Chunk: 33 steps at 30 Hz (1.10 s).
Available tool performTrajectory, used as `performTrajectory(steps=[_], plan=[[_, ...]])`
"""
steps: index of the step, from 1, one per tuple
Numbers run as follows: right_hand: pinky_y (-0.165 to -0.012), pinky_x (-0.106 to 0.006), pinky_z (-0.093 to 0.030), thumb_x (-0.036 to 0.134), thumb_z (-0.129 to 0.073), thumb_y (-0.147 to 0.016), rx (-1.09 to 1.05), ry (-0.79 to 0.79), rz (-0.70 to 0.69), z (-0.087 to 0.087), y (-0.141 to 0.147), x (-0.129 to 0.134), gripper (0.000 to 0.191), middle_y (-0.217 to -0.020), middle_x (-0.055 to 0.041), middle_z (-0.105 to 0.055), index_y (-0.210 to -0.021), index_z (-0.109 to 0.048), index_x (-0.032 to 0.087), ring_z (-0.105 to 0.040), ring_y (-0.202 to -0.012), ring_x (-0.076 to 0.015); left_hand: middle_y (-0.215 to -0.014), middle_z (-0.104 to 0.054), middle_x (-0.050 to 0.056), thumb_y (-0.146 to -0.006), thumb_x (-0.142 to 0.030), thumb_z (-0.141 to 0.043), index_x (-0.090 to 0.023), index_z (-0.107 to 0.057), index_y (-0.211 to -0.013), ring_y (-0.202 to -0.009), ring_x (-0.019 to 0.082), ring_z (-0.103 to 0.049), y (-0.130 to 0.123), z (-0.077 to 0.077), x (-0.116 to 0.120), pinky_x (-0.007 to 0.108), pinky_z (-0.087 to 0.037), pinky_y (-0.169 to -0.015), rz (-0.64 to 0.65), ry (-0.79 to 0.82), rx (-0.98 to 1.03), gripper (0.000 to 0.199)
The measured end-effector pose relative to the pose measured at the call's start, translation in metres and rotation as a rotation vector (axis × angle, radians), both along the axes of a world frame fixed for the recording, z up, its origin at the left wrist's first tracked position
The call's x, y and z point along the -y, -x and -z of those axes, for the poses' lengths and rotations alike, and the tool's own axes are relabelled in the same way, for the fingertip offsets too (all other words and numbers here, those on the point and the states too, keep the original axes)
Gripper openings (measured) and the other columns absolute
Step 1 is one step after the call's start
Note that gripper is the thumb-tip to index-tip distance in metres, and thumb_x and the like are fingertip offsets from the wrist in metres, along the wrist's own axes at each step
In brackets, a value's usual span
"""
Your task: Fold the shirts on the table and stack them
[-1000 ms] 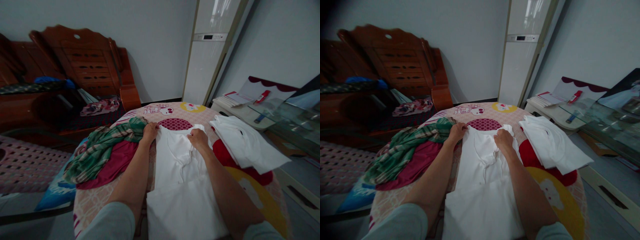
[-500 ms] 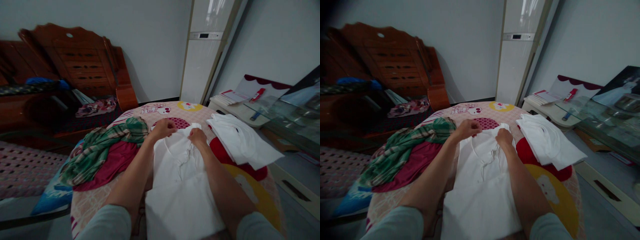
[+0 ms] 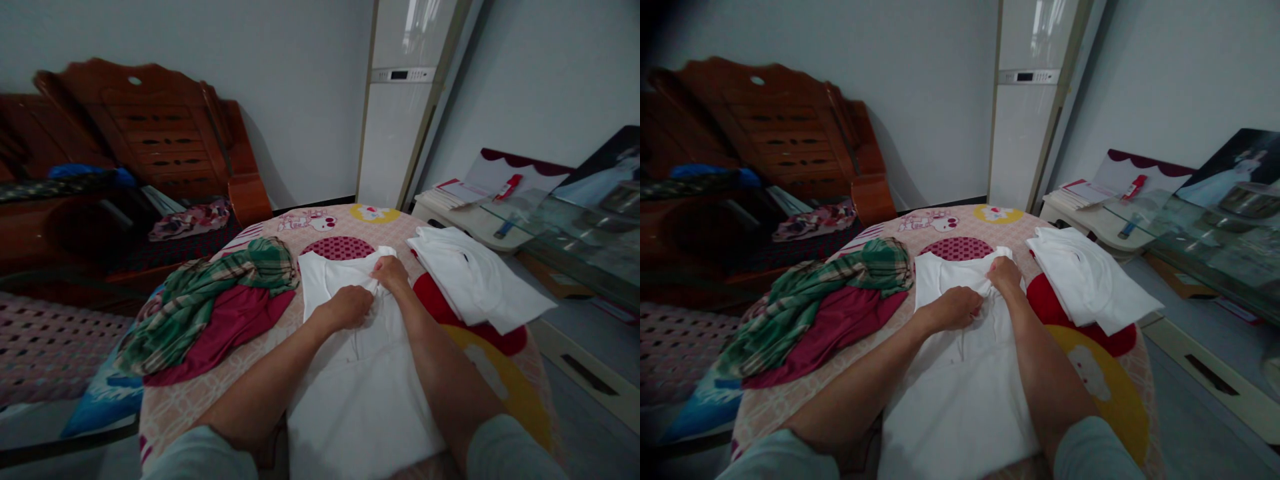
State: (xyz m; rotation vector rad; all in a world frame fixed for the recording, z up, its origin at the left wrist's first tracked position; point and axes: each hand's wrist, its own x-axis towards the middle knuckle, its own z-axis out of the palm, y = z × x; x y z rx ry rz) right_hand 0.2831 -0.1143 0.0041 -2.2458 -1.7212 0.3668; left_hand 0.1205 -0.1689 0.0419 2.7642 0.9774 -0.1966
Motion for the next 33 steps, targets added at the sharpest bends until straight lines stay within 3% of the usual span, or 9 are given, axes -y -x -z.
performTrajectory(steps=[5,11,13,18,22,24,28,33], plan=[[-0.071,-0.025,-0.047,0.027,-0.073,-0.071,-0.009,-0.003,0.003,0.002,-0.001,-0.001,0.012,-0.088,-0.0059,-0.075,-0.081,-0.073,0.020,-0.069,-0.087,-0.0197,-0.078,-0.072,0.001,-0.070,-0.008,-0.066,-0.017,-0.073,-0.084,-0.070,0.013,-0.065,0.006,-0.002,-0.010,0.021,-0.045,-0.065,0.151,0.335,0.203,0.017],[-0.068,-0.023,-0.046,0.026,-0.071,-0.071,-0.015,-0.002,-0.008,0.003,-0.002,-0.002,0.011,-0.083,-0.0056,-0.074,-0.081,-0.073,0.019,-0.068,-0.083,-0.0180,-0.062,-0.065,-0.003,-0.073,-0.011,-0.064,-0.014,-0.073,-0.079,-0.056,0.009,-0.058,0.007,0.008,-0.017,0.018,-0.042,-0.057,0.132,0.654,0.263,0.011],[-0.068,-0.023,-0.045,0.026,-0.071,-0.071,-0.014,-0.008,-0.009,0.003,-0.002,-0.002,0.012,-0.083,-0.0059,-0.074,-0.081,-0.073,0.019,-0.068,-0.082,-0.0180,-0.065,-0.066,-0.001,-0.078,-0.014,-0.061,-0.014,-0.072,-0.080,-0.059,0.010,-0.059,0.007,0.011,-0.023,0.018,-0.044,-0.060,0.060,0.525,0.378,0.011],[-0.068,-0.024,-0.045,0.027,-0.072,-0.072,-0.018,-0.008,0.015,0.004,-0.001,-0.001,0.012,-0.084,-0.0052,-0.075,-0.082,-0.073,0.020,-0.068,-0.085,-0.0189,-0.097,-0.072,0.008,-0.079,-0.008,-0.054,-0.016,-0.070,-0.092,-0.092,0.019,-0.065,0.025,0.027,-0.056,0.029,-0.050,-0.086,-0.299,-0.112,0.560,0.022],[-0.070,-0.025,-0.046,0.027,-0.071,-0.073,-0.006,-0.007,-0.002,0.003,-0.002,0.000,0.011,-0.088,-0.0056,-0.075,-0.082,-0.073,0.020,-0.068,-0.088,-0.0195,-0.106,-0.070,0.012,-0.080,-0.003,-0.045,-0.014,-0.069,-0.102,-0.103,0.022,-0.064,0.070,0.043,-0.089,0.033,-0.049,-0.094,-0.737,-0.345,0.597,0.034],[-0.071,-0.024,-0.046,0.026,-0.070,-0.074,-0.002,0.004,-0.012,0.002,-0.002,0.000,0.010,-0.086,-0.0051,-0.075,-0.082,-0.073,0.020,-0.068,-0.086,-0.0190,-0.107,-0.071,0.012,-0.082,-0.004,-0.043,-0.014,-0.068,-0.108,-0.104,0.023,-0.065,0.092,0.048,-0.101,0.034,-0.049,-0.095,-0.866,-0.323,0.582,0.037],[-0.070,-0.023,-0.046,0.026,-0.068,-0.075,0.006,0.021,-0.006,0.000,-0.001,0.000,0.010,-0.082,-0.0045,-0.075,-0.082,-0.074,0.021,-0.069,-0.086,-0.0187,-0.111,-0.072,0.007,-0.081,-0.004,-0.043,-0.018,-0.067,-0.113,-0.106,0.021,-0.065,0.111,0.053,-0.112,0.032,-0.048,-0.098,-0.811,-0.218,0.604,0.042],[-0.070,-0.024,-0.047,0.025,-0.066,-0.074,0.012,0.016,-0.012,-0.001,0.000,0.002,0.012,-0.084,-0.0048,-0.075,-0.082,-0.074,0.021,-0.069,-0.088,-0.0201,-0.111,-0.071,0.009,-0.082,-0.008,-0.045,-0.017,-0.071,-0.102,-0.109,0.021,-0.063,0.107,0.054,-0.119,0.033,-0.047,-0.101,-0.668,-0.230,0.588,0.034]])
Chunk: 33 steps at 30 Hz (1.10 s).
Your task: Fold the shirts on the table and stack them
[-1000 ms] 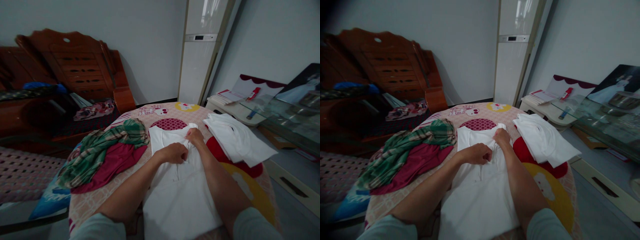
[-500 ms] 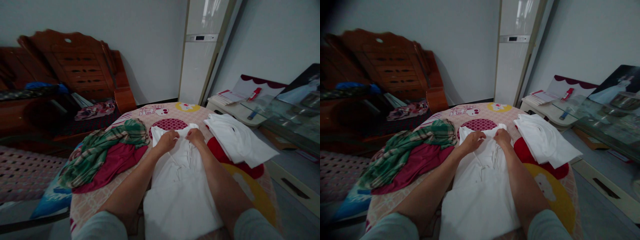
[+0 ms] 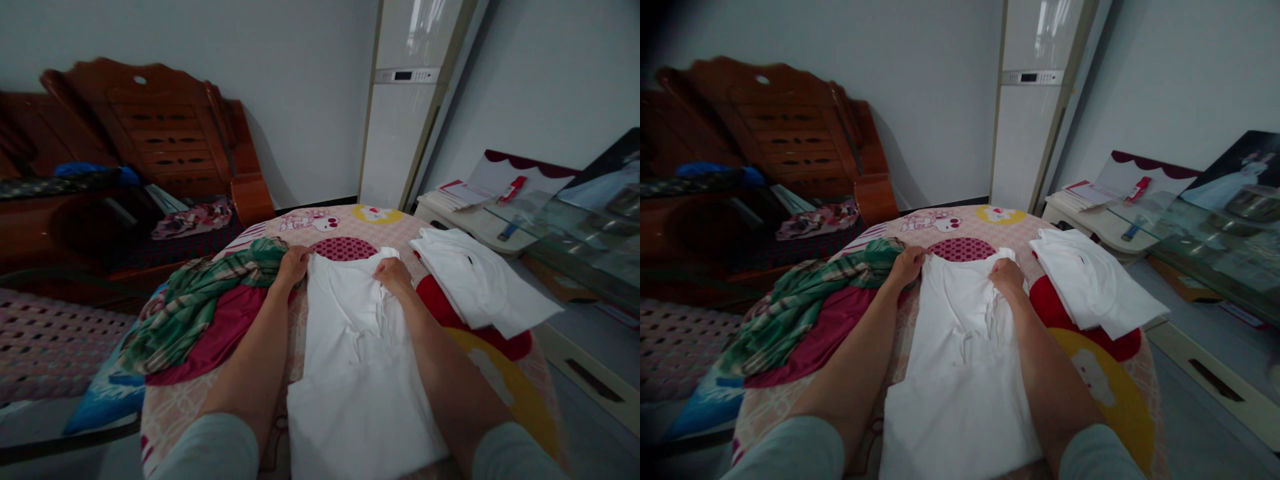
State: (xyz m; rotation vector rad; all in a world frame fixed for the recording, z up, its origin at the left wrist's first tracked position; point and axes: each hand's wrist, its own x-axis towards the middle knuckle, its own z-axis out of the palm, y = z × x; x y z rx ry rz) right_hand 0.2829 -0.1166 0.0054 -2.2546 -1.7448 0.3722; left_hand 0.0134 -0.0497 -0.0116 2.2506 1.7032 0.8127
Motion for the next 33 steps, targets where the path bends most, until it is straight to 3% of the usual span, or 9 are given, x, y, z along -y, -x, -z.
performTrajectory(steps=[5,13,19,25,28,33], plan=[[-0.077,-0.026,-0.048,0.030,-0.065,-0.079,0.072,-0.039,-0.043,-0.002,0.004,0.003,0.017,-0.096,-0.0063,-0.075,-0.089,-0.075,0.022,-0.068,-0.096,-0.0212,-0.107,-0.071,0.008,-0.082,-0.007,-0.042,-0.018,-0.069,-0.092,-0.107,0.021,-0.062,0.001,-0.001,-0.004,0.033,-0.046,-0.101,0.015,0.022,-0.038,0.031],[-0.085,-0.030,-0.046,0.029,-0.046,-0.095,0.269,-0.085,-0.295,0.001,0.032,0.008,0.027,-0.111,-0.0118,-0.072,-0.109,-0.067,0.019,-0.065,-0.106,-0.0234,-0.108,-0.069,0.012,-0.081,-0.004,-0.044,-0.015,-0.066,-0.096,-0.105,0.022,-0.063,0.005,0.004,-0.008,0.034,-0.047,-0.097,-0.057,0.051,-0.108,0.029],[-0.080,-0.030,-0.046,0.029,-0.046,-0.096,0.309,-0.057,-0.285,0.008,0.048,0.004,0.025,-0.105,-0.0120,-0.072,-0.110,-0.063,0.018,-0.067,-0.100,-0.0237,-0.106,-0.068,0.013,-0.084,-0.013,-0.051,-0.014,-0.064,-0.093,-0.107,0.024,-0.061,0.003,0.006,-0.010,0.036,-0.046,-0.100,-0.027,0.051,-0.134,0.016],[-0.077,-0.029,-0.045,0.026,-0.047,-0.093,0.277,-0.085,-0.208,0.009,0.045,0.002,0.023,-0.100,-0.0104,-0.073,-0.105,-0.066,0.019,-0.067,-0.097,-0.0233,-0.107,-0.066,0.013,-0.082,-0.010,-0.049,-0.016,-0.061,-0.089,-0.111,0.024,-0.058,0.003,0.006,-0.012,0.034,-0.043,-0.102,0.001,0.043,-0.160,0.014],[-0.077,-0.029,-0.045,0.026,-0.048,-0.093,0.279,-0.087,-0.185,0.008,0.043,0.003,0.024,-0.100,-0.0106,-0.073,-0.106,-0.066,0.019,-0.067,-0.097,-0.0234,-0.106,-0.065,0.013,-0.083,-0.011,-0.050,-0.017,-0.059,-0.086,-0.108,0.025,-0.058,0.004,0.007,-0.012,0.034,-0.044,-0.099,-0.049,0.047,-0.150,0.010],[-0.079,-0.029,-0.045,0.029,-0.048,-0.095,0.301,-0.088,-0.268,0.006,0.044,0.005,0.026,-0.104,-0.0110,-0.073,-0.110,-0.065,0.020,-0.066,-0.100,-0.0237,-0.107,-0.063,0.014,-0.083,-0.013,-0.051,-0.017,-0.058,-0.084,-0.107,0.028,-0.058,0.005,0.007,-0.011,0.038,-0.044,-0.097,-0.164,0.035,-0.109,0.008]])
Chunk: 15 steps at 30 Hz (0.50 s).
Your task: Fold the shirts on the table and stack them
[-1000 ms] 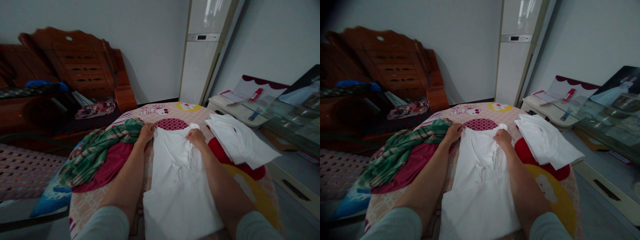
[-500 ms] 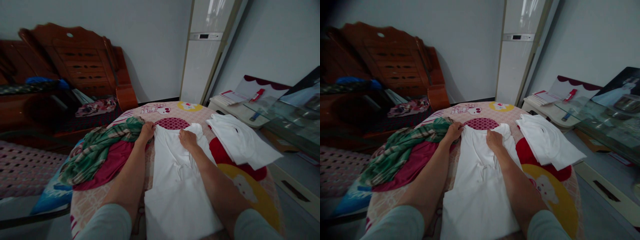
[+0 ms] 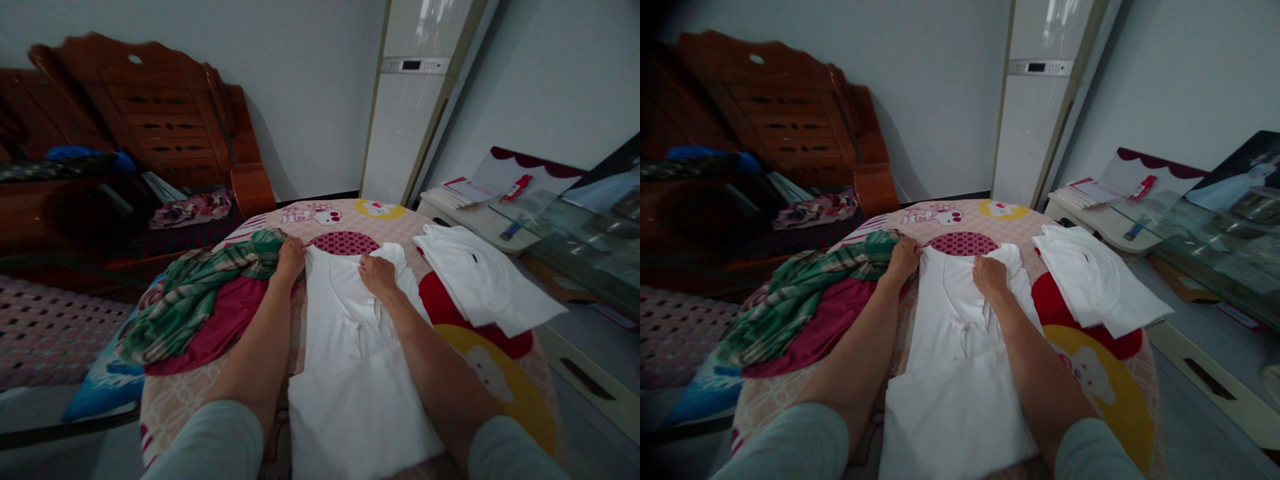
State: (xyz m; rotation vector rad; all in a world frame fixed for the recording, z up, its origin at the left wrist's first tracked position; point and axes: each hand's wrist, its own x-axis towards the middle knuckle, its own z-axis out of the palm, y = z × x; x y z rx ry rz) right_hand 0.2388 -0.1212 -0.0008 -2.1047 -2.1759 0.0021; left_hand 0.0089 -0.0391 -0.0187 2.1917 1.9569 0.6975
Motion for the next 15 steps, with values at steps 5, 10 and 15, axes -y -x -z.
performTrajectory(steps=[5,10,15], plan=[[-0.084,-0.029,-0.045,0.030,-0.051,-0.095,-0.026,-0.005,-0.029,-0.004,-0.001,0.004,0.034,-0.111,-0.0105,-0.072,-0.126,-0.061,0.022,-0.066,-0.104,-0.0226,-0.104,-0.064,0.016,-0.084,-0.012,-0.050,-0.016,-0.059,-0.082,-0.112,0.031,-0.056,-0.003,0.002,0.001,0.041,-0.041,-0.100,-0.022,0.026,-0.057,0.009],[-0.086,-0.029,-0.044,0.034,-0.054,-0.093,-0.060,0.007,-0.130,-0.008,0.000,0.011,0.028,-0.107,-0.0081,-0.074,-0.115,-0.069,0.024,-0.066,-0.105,-0.0226,-0.105,-0.065,0.019,-0.081,-0.010,-0.050,-0.011,-0.063,-0.091,-0.108,0.029,-0.058,-0.003,-0.001,0.005,0.038,-0.043,-0.095,-0.052,0.008,-0.070,0.017],[-0.086,-0.028,-0.045,0.029,-0.060,-0.089,-0.148,0.020,-0.118,-0.010,-0.003,0.010,0.024,-0.103,-0.0073,-0.075,-0.107,-0.073,0.023,-0.066,-0.101,-0.0214,-0.103,-0.069,0.012,-0.080,-0.012,-0.053,-0.014,-0.067,-0.097,-0.098,0.023,-0.062,-0.034,-0.037,0.021,0.033,-0.046,-0.090,0.141,-0.093,0.053,0.022]])
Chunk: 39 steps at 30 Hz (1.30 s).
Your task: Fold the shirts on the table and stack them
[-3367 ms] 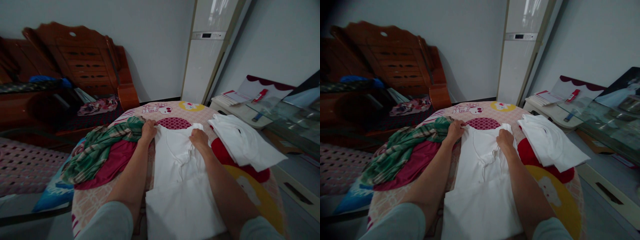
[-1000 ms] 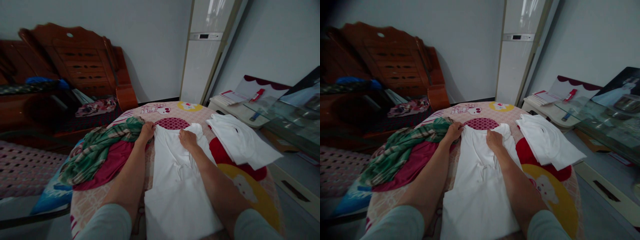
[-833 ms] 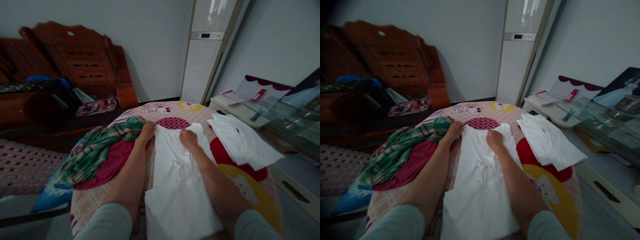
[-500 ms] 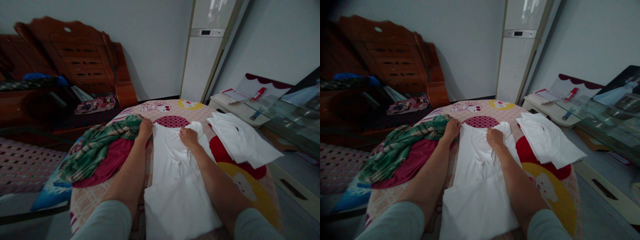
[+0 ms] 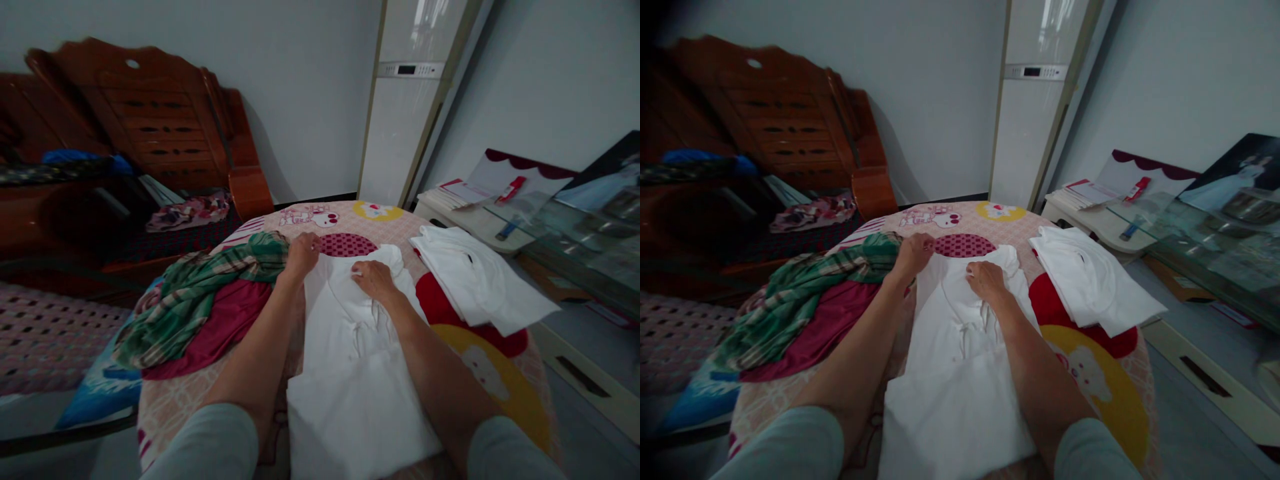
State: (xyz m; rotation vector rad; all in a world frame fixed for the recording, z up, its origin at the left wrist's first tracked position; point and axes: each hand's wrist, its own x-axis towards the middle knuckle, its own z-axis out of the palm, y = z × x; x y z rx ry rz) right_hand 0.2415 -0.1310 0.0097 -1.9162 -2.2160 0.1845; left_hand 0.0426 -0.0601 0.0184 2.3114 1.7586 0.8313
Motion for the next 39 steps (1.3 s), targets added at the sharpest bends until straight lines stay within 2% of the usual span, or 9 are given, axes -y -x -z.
performTrajectory(steps=[3,7,12,15,18,27,32,36,39], plan=[[-0.082,-0.026,-0.047,0.025,-0.064,-0.084,-0.209,-0.074,0.098,-0.010,-0.022,-0.006,0.024,-0.094,-0.0058,-0.076,-0.106,-0.074,0.021,-0.068,-0.092,-0.0191,-0.084,-0.071,0.006,-0.083,-0.019,-0.054,-0.014,-0.070,-0.086,-0.080,0.018,-0.063,-0.040,-0.016,0.018,0.029,-0.048,-0.079,0.309,0.088,0.068,0.017],[-0.068,-0.025,-0.050,0.022,-0.057,-0.084,-0.472,-0.174,0.267,-0.025,-0.066,-0.010,0.025,-0.080,-0.0064,-0.074,-0.099,-0.075,0.015,-0.068,-0.071,-0.0172,-0.096,-0.072,0.006,-0.083,-0.015,-0.053,-0.014,-0.070,-0.097,-0.086,0.016,-0.065,-0.081,0.002,0.039,0.028,-0.049,-0.083,0.578,0.153,0.082,0.022],[-0.052,-0.021,-0.045,0.013,-0.052,-0.080,-0.447,0.147,0.272,-0.026,-0.081,-0.003,0.033,-0.064,-0.0034,-0.069,-0.107,-0.072,0.013,-0.060,-0.048,-0.0124,-0.120,-0.067,0.012,-0.083,-0.020,-0.060,-0.013,-0.065,-0.115,-0.114,0.021,-0.059,-0.086,0.039,0.042,0.035,-0.043,-0.103,0.678,0.108,-0.001,0.033],[-0.055,-0.021,-0.045,0.005,-0.054,-0.074,-0.230,0.238,0.240,-0.023,-0.071,0.001,0.038,-0.062,-0.0025,-0.069,-0.106,-0.072,0.014,-0.058,-0.046,-0.0118,-0.125,-0.065,0.014,-0.086,-0.025,-0.059,-0.012,-0.063,-0.120,-0.119,0.022,-0.057,-0.081,0.045,0.039,0.036,-0.042,-0.106,0.698,0.086,-0.008,0.036],[-0.055,-0.022,-0.044,0.002,-0.054,-0.070,-0.105,0.229,0.225,-0.023,-0.066,0.003,0.027,-0.056,-0.0028,-0.066,-0.086,-0.073,0.014,-0.058,-0.047,-0.0124,-0.129,-0.062,0.016,-0.087,-0.031,-0.061,-0.011,-0.061,-0.125,-0.124,0.024,-0.054,-0.079,0.046,0.038,0.038,-0.040,-0.108,0.729,0.062,-0.005,0.043],[-0.037,-0.016,-0.032,0.010,-0.054,-0.065,-0.816,0.150,0.187,-0.034,-0.079,0.005,0.013,-0.047,0.0033,-0.058,-0.073,-0.063,0.015,-0.046,-0.035,-0.0069,-0.141,-0.053,0.020,-0.075,-0.045,-0.074,-0.013,-0.060,-0.128,-0.129,0.035,-0.050,-0.086,0.051,0.042,0.048,-0.036,-0.110,0.842,0.045,-0.060,0.064],[-0.035,-0.016,-0.032,0.018,-0.058,-0.065,-0.950,0.096,0.041,-0.032,-0.072,0.002,0.011,-0.048,0.0030,-0.059,-0.074,-0.064,0.015,-0.045,-0.035,-0.0069,-0.113,-0.070,0.009,-0.082,-0.031,-0.060,-0.018,-0.070,-0.103,-0.111,0.026,-0.061,-0.094,0.042,0.046,0.036,-0.045,-0.099,0.826,0.337,0.401,0.027],[-0.046,-0.018,-0.045,0.024,-0.060,-0.066,-1.070,0.070,-0.018,-0.036,-0.057,0.002,0.018,-0.056,-0.0002,-0.066,-0.081,-0.066,0.015,-0.058,-0.046,-0.0105,-0.089,-0.070,0.007,-0.085,-0.049,-0.057,-0.014,-0.068,-0.095,-0.077,0.017,-0.064,-0.099,0.034,0.051,0.028,-0.051,-0.070,0.630,0.816,1.070,0.039],[-0.063,-0.024,-0.054,0.028,-0.063,-0.069,-1.169,0.033,-0.078,-0.040,-0.054,0.003,0.029,-0.071,-0.0028,-0.072,-0.094,-0.068,0.015,-0.067,-0.062,-0.0138,-0.079,-0.067,0.004,-0.072,-0.043,-0.076,-0.012,-0.067,-0.091,-0.063,0.011,-0.059,-0.100,0.033,0.055,0.023,-0.048,-0.061,0.566,0.980,1.230,0.037]])
